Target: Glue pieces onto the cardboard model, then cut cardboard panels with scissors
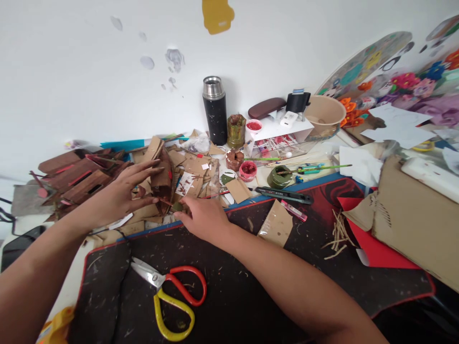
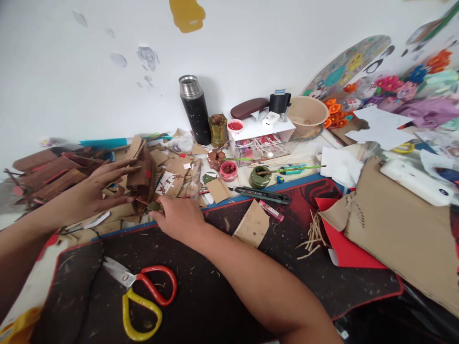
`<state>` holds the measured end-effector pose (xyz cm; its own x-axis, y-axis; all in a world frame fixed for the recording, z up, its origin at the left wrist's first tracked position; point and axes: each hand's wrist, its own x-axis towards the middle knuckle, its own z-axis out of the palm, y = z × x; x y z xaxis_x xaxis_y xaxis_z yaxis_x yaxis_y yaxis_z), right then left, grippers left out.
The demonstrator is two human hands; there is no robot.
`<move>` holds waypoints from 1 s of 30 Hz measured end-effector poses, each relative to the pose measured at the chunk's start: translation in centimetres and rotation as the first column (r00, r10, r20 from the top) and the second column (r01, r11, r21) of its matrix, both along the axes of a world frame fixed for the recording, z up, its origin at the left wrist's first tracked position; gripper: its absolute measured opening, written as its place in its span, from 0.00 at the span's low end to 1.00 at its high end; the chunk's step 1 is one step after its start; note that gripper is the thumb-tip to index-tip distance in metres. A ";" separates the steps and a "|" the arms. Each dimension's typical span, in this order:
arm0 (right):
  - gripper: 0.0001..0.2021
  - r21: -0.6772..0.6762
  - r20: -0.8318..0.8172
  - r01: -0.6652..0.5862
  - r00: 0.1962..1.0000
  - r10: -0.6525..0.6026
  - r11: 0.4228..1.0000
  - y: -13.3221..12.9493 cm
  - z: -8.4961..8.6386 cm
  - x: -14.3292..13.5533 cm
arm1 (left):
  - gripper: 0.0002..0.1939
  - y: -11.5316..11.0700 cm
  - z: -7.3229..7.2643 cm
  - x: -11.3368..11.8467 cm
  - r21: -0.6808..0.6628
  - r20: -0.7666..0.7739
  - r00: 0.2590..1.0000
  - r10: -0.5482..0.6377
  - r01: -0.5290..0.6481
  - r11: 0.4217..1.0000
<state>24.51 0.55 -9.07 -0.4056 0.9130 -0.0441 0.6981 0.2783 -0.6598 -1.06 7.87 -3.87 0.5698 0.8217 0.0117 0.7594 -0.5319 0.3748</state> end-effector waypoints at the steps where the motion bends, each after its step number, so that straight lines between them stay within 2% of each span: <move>1: 0.19 -0.002 0.000 0.001 1.000 -0.001 1.000 0.0 0.0 0.0 | 0.44 0.0 0.0 0.0 0.000 -0.001 1.000 -0.001 0.001 1.000; 30: 0.18 -0.017 0.005 -0.011 1.000 0.011 1.000 0.0 0.3 0.1 | 0.44 0.0 0.5 0.3 -0.009 -0.032 0.999 0.001 -0.001 1.000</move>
